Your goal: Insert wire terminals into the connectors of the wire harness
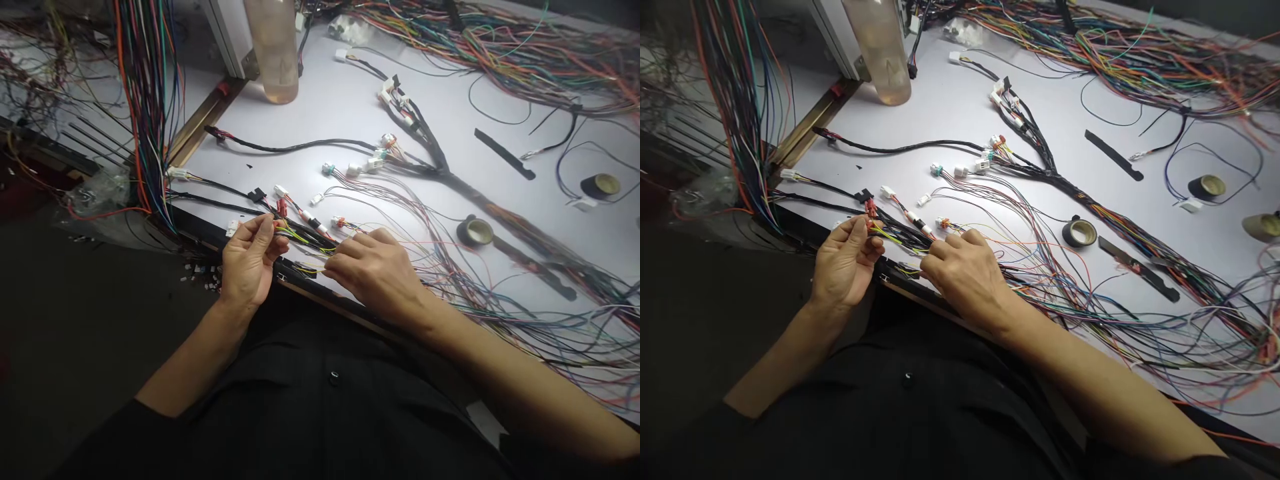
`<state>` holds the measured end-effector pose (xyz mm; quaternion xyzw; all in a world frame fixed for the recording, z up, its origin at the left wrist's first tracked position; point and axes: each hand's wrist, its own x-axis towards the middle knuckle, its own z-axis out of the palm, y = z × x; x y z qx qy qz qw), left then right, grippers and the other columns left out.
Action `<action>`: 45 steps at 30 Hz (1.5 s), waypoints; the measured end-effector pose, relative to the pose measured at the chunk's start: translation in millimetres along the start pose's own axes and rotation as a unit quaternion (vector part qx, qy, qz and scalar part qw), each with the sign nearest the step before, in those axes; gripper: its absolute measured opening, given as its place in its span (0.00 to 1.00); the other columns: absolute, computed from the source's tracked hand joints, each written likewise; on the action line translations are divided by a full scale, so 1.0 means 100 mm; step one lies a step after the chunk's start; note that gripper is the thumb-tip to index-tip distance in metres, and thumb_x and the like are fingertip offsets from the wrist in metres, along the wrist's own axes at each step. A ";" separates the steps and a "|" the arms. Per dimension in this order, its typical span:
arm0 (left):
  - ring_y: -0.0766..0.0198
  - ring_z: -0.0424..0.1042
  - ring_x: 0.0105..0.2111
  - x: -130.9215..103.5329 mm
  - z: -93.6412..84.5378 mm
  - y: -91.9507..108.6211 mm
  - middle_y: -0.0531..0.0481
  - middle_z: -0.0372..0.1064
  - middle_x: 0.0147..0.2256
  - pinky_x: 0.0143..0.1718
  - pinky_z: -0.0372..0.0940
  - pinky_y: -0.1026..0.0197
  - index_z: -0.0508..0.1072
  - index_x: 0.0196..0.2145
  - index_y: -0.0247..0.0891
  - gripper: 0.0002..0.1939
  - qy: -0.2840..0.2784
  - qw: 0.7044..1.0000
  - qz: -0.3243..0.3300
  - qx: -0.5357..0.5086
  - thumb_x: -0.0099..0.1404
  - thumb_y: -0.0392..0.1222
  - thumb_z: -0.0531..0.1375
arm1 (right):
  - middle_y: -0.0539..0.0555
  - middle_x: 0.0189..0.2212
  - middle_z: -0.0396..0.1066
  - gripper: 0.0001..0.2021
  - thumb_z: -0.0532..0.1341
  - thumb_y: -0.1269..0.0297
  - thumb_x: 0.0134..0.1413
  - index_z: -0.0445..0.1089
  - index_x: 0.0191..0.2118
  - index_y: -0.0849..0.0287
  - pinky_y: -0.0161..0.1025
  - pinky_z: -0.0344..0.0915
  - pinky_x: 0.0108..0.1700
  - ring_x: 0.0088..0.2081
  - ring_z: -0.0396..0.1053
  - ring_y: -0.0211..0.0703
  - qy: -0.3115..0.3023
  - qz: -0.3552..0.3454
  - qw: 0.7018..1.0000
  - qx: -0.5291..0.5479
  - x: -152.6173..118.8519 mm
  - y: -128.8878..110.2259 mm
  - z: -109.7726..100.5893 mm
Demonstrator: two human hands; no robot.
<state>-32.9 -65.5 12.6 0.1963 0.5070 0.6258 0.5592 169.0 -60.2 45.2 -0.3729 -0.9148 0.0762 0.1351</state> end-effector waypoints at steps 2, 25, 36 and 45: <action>0.74 0.72 0.24 -0.02 0.00 0.00 0.53 0.76 0.32 0.27 0.70 0.70 0.77 0.33 0.37 0.13 0.002 1.000 -0.019 -0.014 0.51 0.43 0.72 | 0.49 0.27 0.73 0.12 0.58 0.63 0.63 0.73 0.30 0.57 0.41 0.50 0.35 0.30 0.65 0.39 0.019 0.000 1.000 -0.009 -0.03 -0.02 0.01; 0.73 0.75 0.31 -0.17 0.13 -0.15 0.53 0.78 0.33 0.35 0.69 0.71 0.77 0.34 0.37 0.10 -0.035 0.997 -0.031 -0.061 0.53 0.39 0.71 | 0.47 0.27 0.75 0.10 0.59 0.58 0.63 0.75 0.35 0.53 0.42 0.47 0.38 0.30 0.64 0.39 0.180 0.113 0.977 -0.014 0.14 -0.32 0.13; 0.73 0.74 0.28 -0.11 0.05 -0.06 0.53 0.78 0.33 0.32 0.71 0.71 0.78 0.33 0.36 0.10 -0.066 0.984 -0.134 -0.101 0.53 0.38 0.71 | 0.45 0.25 0.74 0.04 0.62 0.65 0.60 0.74 0.34 0.52 0.41 0.48 0.39 0.29 0.63 0.37 0.239 0.125 0.963 -0.016 0.07 -0.35 0.21; 0.73 0.74 0.28 -0.16 0.07 -0.05 0.53 0.78 0.32 0.32 0.71 0.72 0.79 0.33 0.36 0.11 -0.076 0.982 -0.145 -0.092 0.51 0.39 0.72 | 0.45 0.25 0.73 0.04 0.61 0.64 0.60 0.74 0.36 0.51 0.43 0.48 0.39 0.29 0.63 0.37 0.239 0.118 0.963 -0.032 0.06 -0.36 0.22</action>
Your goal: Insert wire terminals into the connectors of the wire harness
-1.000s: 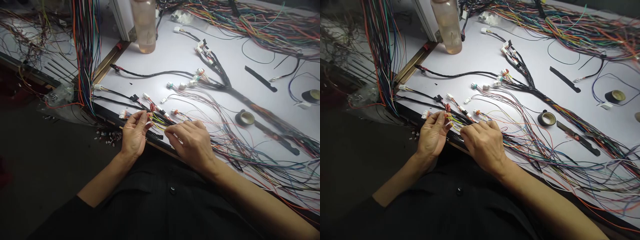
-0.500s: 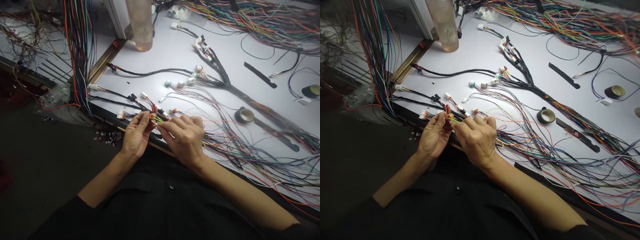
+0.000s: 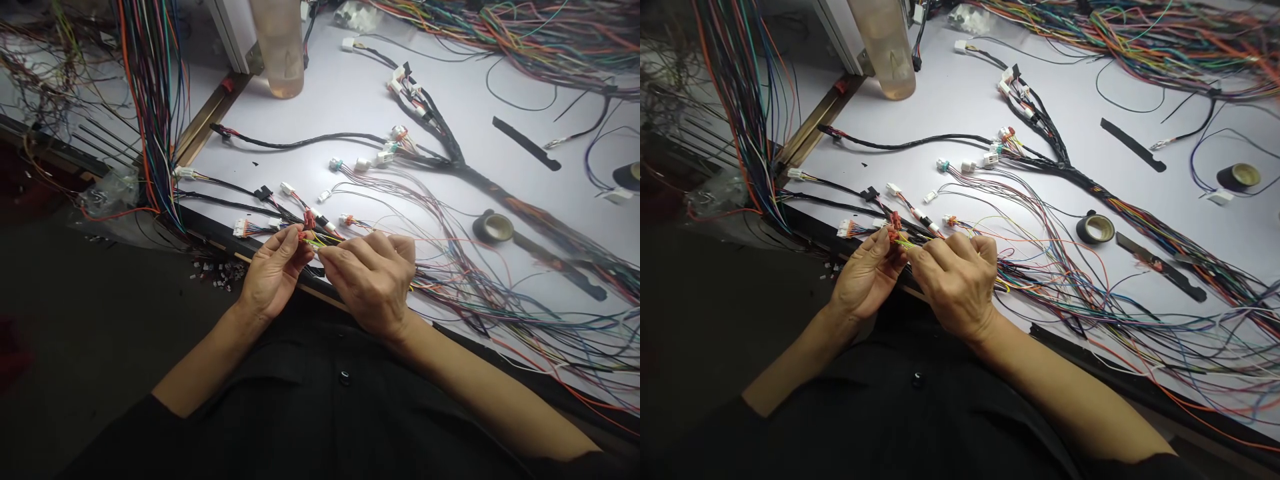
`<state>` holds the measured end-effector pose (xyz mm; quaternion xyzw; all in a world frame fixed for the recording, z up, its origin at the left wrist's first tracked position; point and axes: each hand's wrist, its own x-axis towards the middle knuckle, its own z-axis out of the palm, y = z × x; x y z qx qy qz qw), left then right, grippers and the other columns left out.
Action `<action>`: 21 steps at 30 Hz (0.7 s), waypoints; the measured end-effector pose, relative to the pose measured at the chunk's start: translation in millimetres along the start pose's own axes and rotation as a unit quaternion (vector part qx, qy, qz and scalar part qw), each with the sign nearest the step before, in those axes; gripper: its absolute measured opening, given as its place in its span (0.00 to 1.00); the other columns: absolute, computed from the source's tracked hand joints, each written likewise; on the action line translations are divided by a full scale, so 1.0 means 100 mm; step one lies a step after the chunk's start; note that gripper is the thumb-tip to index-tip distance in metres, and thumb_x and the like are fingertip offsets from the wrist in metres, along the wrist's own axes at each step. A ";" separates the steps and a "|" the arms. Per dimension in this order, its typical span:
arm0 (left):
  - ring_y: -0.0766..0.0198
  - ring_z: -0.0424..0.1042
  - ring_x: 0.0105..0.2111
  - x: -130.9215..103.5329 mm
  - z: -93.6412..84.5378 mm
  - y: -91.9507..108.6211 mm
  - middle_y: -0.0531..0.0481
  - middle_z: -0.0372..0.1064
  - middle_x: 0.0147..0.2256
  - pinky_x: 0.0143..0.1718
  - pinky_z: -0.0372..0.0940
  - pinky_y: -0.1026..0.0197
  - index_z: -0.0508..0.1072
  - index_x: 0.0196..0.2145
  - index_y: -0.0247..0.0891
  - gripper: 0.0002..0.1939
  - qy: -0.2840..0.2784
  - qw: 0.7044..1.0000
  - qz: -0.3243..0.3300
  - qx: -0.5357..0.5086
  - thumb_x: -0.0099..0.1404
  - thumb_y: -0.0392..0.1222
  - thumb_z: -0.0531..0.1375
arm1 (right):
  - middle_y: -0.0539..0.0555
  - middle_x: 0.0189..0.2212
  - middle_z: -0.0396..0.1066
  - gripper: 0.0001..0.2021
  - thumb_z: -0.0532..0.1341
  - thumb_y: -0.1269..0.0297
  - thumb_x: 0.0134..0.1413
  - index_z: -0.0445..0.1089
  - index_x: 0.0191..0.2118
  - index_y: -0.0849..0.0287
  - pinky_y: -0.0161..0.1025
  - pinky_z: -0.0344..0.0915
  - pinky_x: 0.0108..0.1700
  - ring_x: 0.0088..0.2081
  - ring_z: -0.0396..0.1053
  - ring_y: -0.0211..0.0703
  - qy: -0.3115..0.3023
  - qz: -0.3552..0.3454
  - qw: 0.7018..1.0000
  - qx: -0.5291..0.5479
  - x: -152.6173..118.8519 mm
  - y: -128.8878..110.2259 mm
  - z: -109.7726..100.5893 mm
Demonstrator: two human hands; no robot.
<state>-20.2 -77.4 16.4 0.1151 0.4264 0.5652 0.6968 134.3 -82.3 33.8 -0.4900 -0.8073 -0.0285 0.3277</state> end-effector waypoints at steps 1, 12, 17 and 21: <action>0.73 0.75 0.28 0.00 0.00 0.00 0.53 0.78 0.32 0.32 0.71 0.72 0.79 0.33 0.36 0.10 -0.001 1.000 0.000 -0.001 0.52 0.39 0.71 | 0.45 0.25 0.73 0.04 0.61 0.65 0.61 0.74 0.36 0.51 0.43 0.48 0.39 0.29 0.63 0.37 0.000 0.003 1.000 0.001 -0.01 0.00 0.00; 0.72 0.75 0.30 -0.02 0.00 -0.03 0.51 0.78 0.33 0.34 0.71 0.71 0.79 0.34 0.37 0.11 0.001 1.000 -0.005 0.022 0.52 0.40 0.71 | 0.46 0.26 0.75 0.05 0.60 0.64 0.62 0.73 0.37 0.51 0.44 0.48 0.40 0.30 0.64 0.38 -0.020 0.015 1.000 0.014 -0.04 0.02 -0.03; 0.72 0.75 0.29 -0.04 0.00 -0.02 0.51 0.78 0.32 0.35 0.71 0.70 0.79 0.33 0.36 0.10 0.000 0.999 0.012 0.050 0.52 0.40 0.71 | 0.45 0.25 0.75 0.04 0.61 0.64 0.61 0.73 0.35 0.52 0.44 0.49 0.39 0.28 0.63 0.37 -0.011 0.006 1.000 0.006 -0.02 0.02 -0.05; 0.71 0.75 0.29 -0.05 0.00 -0.01 0.51 0.78 0.31 0.33 0.71 0.70 0.80 0.32 0.37 0.11 -0.005 0.999 0.000 0.054 0.50 0.40 0.72 | 0.45 0.27 0.75 0.03 0.61 0.65 0.60 0.73 0.37 0.51 0.43 0.49 0.39 0.29 0.65 0.36 0.004 0.003 1.000 0.017 -0.06 0.03 -0.04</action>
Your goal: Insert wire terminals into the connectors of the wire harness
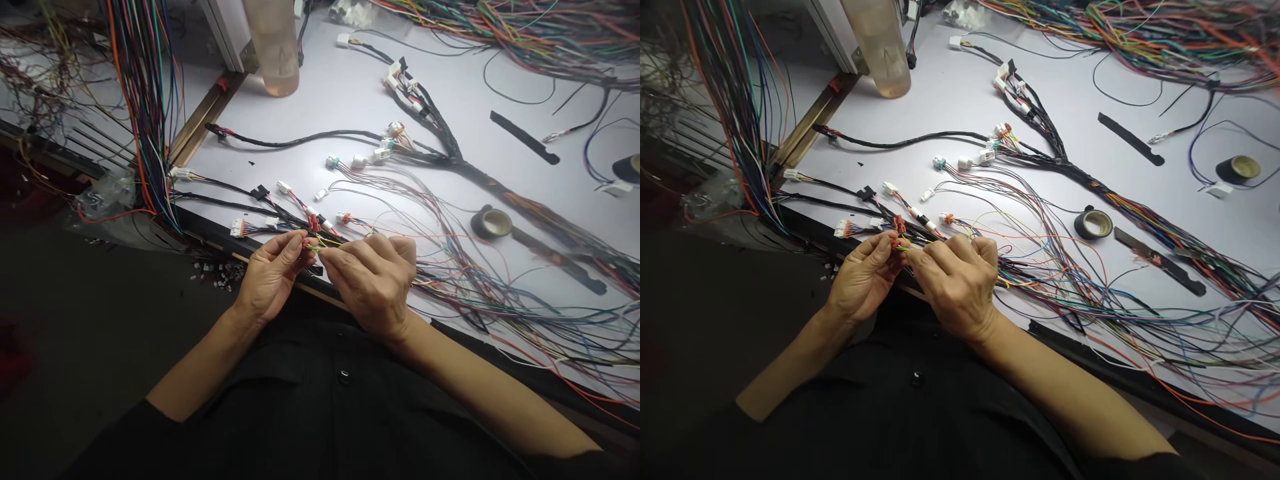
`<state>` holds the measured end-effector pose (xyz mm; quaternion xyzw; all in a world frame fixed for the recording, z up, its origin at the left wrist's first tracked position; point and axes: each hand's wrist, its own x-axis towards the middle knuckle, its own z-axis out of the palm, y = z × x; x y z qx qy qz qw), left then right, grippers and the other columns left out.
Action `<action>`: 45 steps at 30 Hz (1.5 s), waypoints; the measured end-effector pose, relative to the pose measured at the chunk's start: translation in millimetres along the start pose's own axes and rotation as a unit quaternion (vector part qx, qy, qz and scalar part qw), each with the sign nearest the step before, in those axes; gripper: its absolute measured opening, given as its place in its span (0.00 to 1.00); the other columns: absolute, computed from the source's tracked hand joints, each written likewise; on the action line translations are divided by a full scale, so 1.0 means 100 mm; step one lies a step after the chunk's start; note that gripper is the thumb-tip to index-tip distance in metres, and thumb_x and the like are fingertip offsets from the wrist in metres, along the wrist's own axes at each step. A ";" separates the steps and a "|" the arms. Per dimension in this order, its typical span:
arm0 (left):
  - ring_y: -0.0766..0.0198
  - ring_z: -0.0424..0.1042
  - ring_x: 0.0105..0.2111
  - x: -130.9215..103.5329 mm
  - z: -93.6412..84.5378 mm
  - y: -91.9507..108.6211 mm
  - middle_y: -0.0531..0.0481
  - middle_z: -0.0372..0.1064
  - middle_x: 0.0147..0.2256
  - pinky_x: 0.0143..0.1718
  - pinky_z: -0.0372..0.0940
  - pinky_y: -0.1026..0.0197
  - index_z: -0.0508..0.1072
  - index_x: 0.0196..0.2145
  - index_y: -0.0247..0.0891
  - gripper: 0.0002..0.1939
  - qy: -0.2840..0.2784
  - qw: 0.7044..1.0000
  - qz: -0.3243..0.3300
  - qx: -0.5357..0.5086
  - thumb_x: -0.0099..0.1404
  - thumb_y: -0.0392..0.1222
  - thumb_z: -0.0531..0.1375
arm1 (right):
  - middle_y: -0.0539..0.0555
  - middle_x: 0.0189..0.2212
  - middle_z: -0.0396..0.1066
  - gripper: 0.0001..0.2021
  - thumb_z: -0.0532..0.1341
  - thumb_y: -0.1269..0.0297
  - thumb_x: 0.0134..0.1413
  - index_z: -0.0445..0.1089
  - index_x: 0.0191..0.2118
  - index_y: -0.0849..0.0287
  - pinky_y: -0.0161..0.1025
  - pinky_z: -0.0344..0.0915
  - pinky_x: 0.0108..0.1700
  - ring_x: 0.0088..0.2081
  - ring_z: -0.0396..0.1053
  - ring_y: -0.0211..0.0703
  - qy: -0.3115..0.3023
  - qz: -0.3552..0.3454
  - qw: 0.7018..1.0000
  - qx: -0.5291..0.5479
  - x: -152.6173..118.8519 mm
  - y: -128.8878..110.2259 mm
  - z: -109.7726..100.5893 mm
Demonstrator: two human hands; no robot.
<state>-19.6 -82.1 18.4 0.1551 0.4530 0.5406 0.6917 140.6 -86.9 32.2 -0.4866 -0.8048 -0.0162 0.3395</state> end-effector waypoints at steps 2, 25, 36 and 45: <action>0.71 0.75 0.28 -0.01 0.00 0.00 0.51 0.78 0.31 0.33 0.71 0.70 0.80 0.32 0.37 0.11 -0.005 1.000 -0.010 0.001 0.50 0.40 0.72 | 0.45 0.28 0.76 0.03 0.62 0.66 0.60 0.73 0.38 0.51 0.43 0.49 0.39 0.29 0.66 0.36 0.004 -0.001 1.000 0.008 -0.03 0.00 0.00; 0.66 0.76 0.30 0.07 -0.02 0.13 0.49 0.78 0.31 0.32 0.72 0.66 0.80 0.32 0.37 0.12 -0.010 0.991 0.101 0.083 0.49 0.40 0.73 | 0.52 0.38 0.78 0.09 0.62 0.58 0.59 0.73 0.43 0.54 0.42 0.58 0.41 0.40 0.72 0.44 -0.158 0.058 0.971 0.171 0.27 0.25 -0.16; 0.67 0.76 0.27 0.22 -0.05 0.19 0.49 0.78 0.30 0.34 0.74 0.62 0.79 0.34 0.37 0.11 0.017 0.978 0.154 0.137 0.52 0.41 0.71 | 0.48 0.24 0.69 0.09 0.60 0.60 0.58 0.72 0.31 0.58 0.36 0.51 0.30 0.24 0.59 0.33 -0.252 0.099 0.940 0.206 0.52 0.14 0.04; 0.64 0.77 0.31 0.24 -0.09 0.18 0.48 0.78 0.32 0.35 0.74 0.61 0.79 0.34 0.37 0.10 -0.001 0.984 0.136 0.113 0.52 0.40 0.71 | 0.49 0.27 0.72 0.07 0.62 0.60 0.56 0.76 0.37 0.56 0.34 0.54 0.28 0.25 0.62 0.34 -0.318 0.183 0.888 0.277 0.60 0.23 0.05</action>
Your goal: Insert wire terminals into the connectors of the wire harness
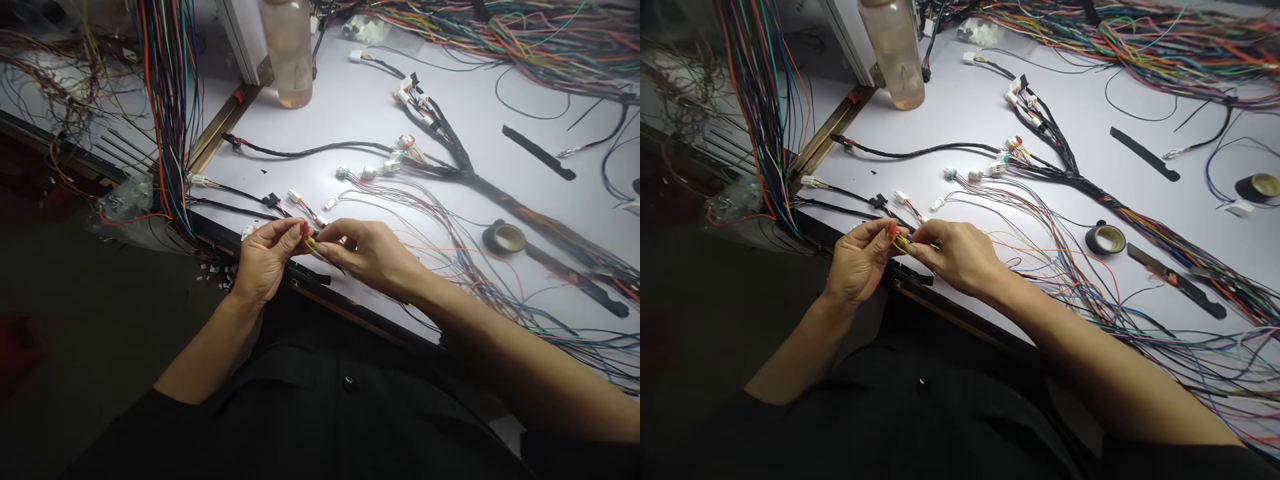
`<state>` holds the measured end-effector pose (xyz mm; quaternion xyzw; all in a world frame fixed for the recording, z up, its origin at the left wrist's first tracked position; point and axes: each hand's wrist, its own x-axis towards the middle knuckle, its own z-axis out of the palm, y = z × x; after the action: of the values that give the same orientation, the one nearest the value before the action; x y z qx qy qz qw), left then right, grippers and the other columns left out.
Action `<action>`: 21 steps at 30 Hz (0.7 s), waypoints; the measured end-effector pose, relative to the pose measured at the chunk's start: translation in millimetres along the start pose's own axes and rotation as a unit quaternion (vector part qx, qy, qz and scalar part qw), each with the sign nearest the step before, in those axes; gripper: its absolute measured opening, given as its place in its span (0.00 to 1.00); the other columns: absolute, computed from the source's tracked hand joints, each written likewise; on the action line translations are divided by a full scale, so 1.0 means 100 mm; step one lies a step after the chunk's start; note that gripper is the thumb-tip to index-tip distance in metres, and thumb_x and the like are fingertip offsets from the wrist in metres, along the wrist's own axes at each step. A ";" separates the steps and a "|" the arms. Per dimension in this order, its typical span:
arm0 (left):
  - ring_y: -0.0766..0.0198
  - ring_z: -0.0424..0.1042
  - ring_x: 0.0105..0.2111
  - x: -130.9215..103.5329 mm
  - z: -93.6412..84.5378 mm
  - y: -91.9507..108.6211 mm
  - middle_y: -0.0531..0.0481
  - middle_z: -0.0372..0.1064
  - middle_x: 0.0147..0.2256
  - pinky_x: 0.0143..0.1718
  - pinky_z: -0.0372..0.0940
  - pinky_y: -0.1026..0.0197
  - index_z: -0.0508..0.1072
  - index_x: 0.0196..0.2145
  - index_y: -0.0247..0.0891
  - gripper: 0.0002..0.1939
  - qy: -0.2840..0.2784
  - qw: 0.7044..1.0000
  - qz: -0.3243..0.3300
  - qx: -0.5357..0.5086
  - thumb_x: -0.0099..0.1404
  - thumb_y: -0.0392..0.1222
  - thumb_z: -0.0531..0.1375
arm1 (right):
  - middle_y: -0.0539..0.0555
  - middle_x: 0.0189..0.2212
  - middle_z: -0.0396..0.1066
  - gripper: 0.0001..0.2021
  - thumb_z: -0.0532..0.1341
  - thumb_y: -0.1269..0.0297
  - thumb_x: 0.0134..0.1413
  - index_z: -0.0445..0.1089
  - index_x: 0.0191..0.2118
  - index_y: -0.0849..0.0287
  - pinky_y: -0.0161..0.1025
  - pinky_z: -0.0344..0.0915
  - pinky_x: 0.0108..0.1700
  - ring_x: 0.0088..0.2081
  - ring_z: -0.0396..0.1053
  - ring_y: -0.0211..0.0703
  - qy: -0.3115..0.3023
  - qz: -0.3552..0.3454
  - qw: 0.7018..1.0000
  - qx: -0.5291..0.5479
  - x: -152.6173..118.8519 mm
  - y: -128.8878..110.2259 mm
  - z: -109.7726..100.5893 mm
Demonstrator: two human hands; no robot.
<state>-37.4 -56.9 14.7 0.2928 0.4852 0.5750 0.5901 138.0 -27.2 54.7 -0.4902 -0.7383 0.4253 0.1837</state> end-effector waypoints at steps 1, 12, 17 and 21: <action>0.64 0.77 0.32 0.00 0.00 0.00 0.47 0.78 0.32 0.36 0.74 0.60 0.79 0.34 0.37 0.10 -0.002 1.000 -0.001 -0.001 0.52 0.40 0.71 | 0.49 0.27 0.72 0.08 0.61 0.60 0.58 0.76 0.37 0.56 0.34 0.54 0.28 0.26 0.63 0.35 -0.016 0.012 1.000 0.014 0.00 0.00 0.01; 0.66 0.77 0.30 -0.03 0.00 0.01 0.50 0.79 0.31 0.35 0.74 0.63 0.80 0.33 0.38 0.10 -0.015 0.999 -0.031 0.017 0.51 0.41 0.72 | 0.46 0.21 0.60 0.12 0.57 0.56 0.59 0.69 0.32 0.60 0.33 0.52 0.25 0.23 0.55 0.32 -0.110 0.033 0.982 0.152 0.01 0.12 -0.05; 0.66 0.76 0.29 -0.02 -0.03 -0.01 0.51 0.78 0.31 0.34 0.75 0.61 0.80 0.32 0.39 0.11 -0.019 0.998 -0.051 0.007 0.49 0.41 0.72 | 0.47 0.20 0.62 0.10 0.57 0.60 0.59 0.70 0.33 0.60 0.33 0.53 0.25 0.23 0.57 0.33 -0.092 0.031 0.989 0.110 0.00 0.11 -0.03; 0.67 0.76 0.31 -0.02 -0.03 -0.04 0.51 0.78 0.31 0.35 0.74 0.64 0.80 0.30 0.38 0.11 -0.013 0.998 -0.063 -0.019 0.48 0.40 0.73 | 0.49 0.24 0.70 0.08 0.59 0.64 0.58 0.74 0.35 0.60 0.35 0.57 0.30 0.27 0.63 0.35 -0.021 0.005 0.998 0.051 -0.02 0.07 0.04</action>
<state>-38.0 -60.3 11.0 0.2576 0.4837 0.5418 0.6373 140.6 -29.2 46.9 -0.4749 -0.7167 0.4738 0.1904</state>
